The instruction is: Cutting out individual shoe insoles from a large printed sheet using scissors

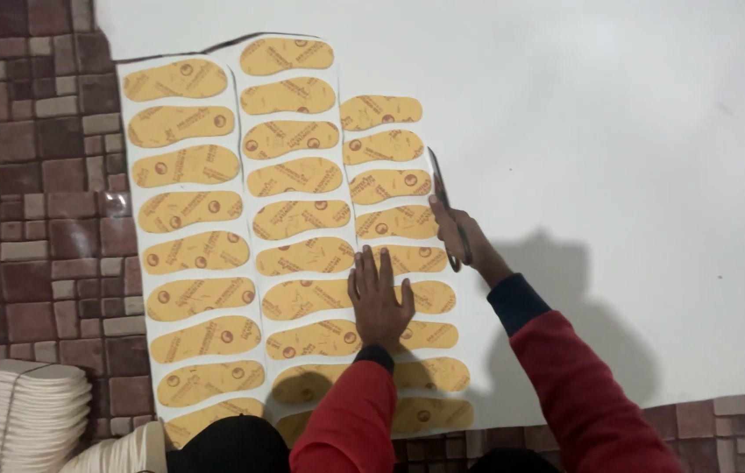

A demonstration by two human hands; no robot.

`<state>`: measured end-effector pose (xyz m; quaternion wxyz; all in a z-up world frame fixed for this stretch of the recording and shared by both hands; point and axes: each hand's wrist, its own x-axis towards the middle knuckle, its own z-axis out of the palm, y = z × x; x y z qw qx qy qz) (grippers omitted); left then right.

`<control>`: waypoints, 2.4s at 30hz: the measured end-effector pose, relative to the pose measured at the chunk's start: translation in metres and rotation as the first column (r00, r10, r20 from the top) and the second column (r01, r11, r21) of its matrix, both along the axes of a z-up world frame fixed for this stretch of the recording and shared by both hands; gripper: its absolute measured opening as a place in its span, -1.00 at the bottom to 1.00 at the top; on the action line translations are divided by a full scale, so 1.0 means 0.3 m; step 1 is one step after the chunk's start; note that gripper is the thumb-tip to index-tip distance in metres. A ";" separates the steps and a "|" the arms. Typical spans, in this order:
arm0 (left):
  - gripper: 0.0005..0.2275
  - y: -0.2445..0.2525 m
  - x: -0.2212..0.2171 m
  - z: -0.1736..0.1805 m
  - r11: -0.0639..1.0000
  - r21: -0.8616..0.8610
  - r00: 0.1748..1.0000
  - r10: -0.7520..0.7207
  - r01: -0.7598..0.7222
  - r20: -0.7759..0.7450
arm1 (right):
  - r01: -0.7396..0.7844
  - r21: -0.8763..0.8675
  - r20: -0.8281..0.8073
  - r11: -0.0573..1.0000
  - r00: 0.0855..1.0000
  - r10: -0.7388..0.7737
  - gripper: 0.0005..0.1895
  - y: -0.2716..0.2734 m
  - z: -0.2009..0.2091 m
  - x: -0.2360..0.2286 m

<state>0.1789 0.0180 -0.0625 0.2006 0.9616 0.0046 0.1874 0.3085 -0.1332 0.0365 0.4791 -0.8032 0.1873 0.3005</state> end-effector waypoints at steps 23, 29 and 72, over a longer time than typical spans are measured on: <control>-0.39 0.010 0.013 -0.009 0.999 0.032 1.000 0.007 -0.007 0.005 | 0.171 0.208 -0.047 0.963 0.985 -0.164 -0.40 -0.018 -0.117 0.098; -0.38 0.001 0.001 -0.003 0.999 0.046 1.000 0.004 -0.003 -0.027 | 0.314 0.283 -0.110 0.907 0.949 -0.294 -0.35 0.017 -0.085 0.132; -0.42 0.007 0.029 0.010 0.999 0.017 0.999 0.038 -0.037 -0.022 | 0.065 0.256 -0.069 0.965 0.996 -0.048 -0.36 -0.085 -0.122 0.377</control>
